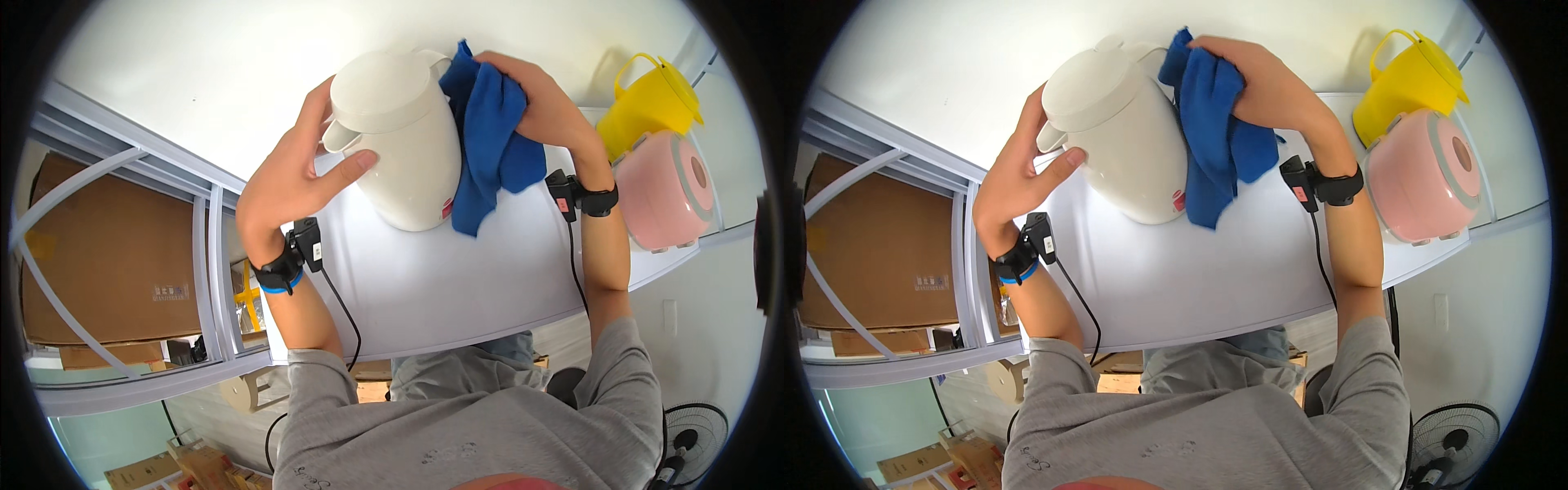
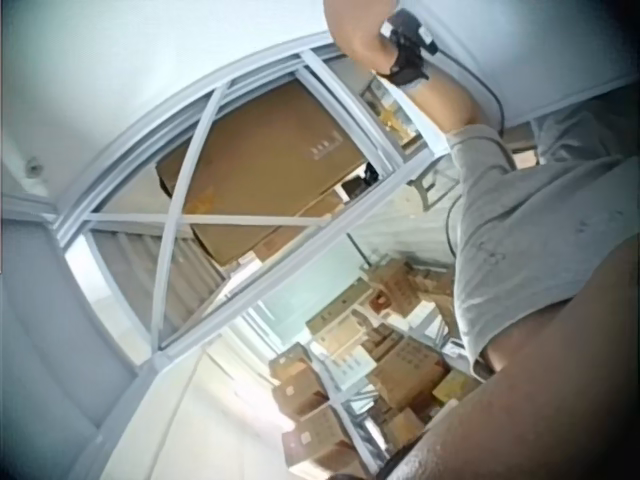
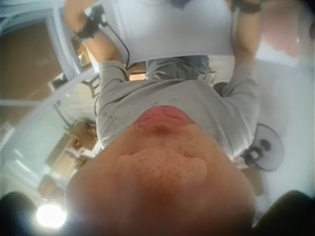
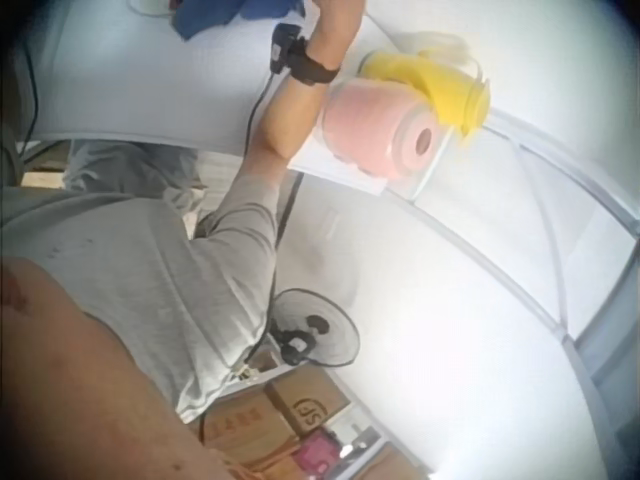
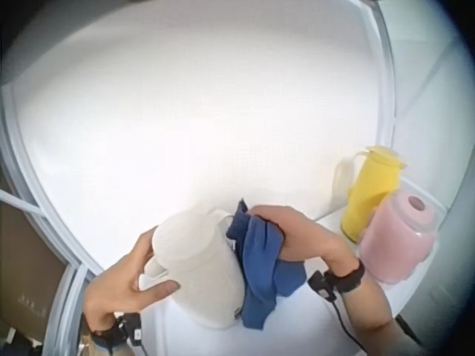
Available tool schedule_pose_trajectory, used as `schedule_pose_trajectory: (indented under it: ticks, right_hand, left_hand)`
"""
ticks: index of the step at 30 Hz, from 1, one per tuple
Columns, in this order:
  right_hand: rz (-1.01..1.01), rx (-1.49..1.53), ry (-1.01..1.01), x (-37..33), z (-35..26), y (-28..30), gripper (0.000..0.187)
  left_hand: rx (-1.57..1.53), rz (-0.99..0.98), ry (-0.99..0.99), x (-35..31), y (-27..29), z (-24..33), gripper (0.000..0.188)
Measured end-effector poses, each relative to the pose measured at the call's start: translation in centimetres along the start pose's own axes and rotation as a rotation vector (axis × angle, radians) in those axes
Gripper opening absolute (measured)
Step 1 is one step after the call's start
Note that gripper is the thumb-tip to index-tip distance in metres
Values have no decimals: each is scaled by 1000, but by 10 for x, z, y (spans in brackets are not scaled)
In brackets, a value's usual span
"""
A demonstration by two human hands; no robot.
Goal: The person wipes the exterior of a pink appliance and a white kettle using a blue cloth. They rotate each item to clean multiple sides, then open the kettle lid to wipe the rim before closing it and placing both items back on the counter.
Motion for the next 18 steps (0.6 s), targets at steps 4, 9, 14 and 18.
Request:
schedule_pose_trajectory:
  ticks: [4, 9, 14, 18]
  right_hand:
    - [251, 41, 59, 7, -7, -2, 61]
    - [390, 232, 29, 18, -19, -12, 62]
    - [-37, 245, -343, 6, -3, -35, 79]
    - [-66, 213, -465, -3, 6, -39, 78]
  left_hand:
    - [-17, 15, 61, 2, -1, 10, 104]
    - [17, 30, 41, 7, -7, 9, 109]
    - [37, 32, 62, 5, 0, 1, 116]
    - [11, 20, 99, 0, 7, 5, 116]
Point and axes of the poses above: each hand's wrist, its own x-axis towards the middle knuckle, its own y-axis out of the back of the hand, z = x × y, the point moved 1 cm from there along x, towards the middle knuckle, and after that the axes turned 7 degrees about -y, right-handed, at the moved point
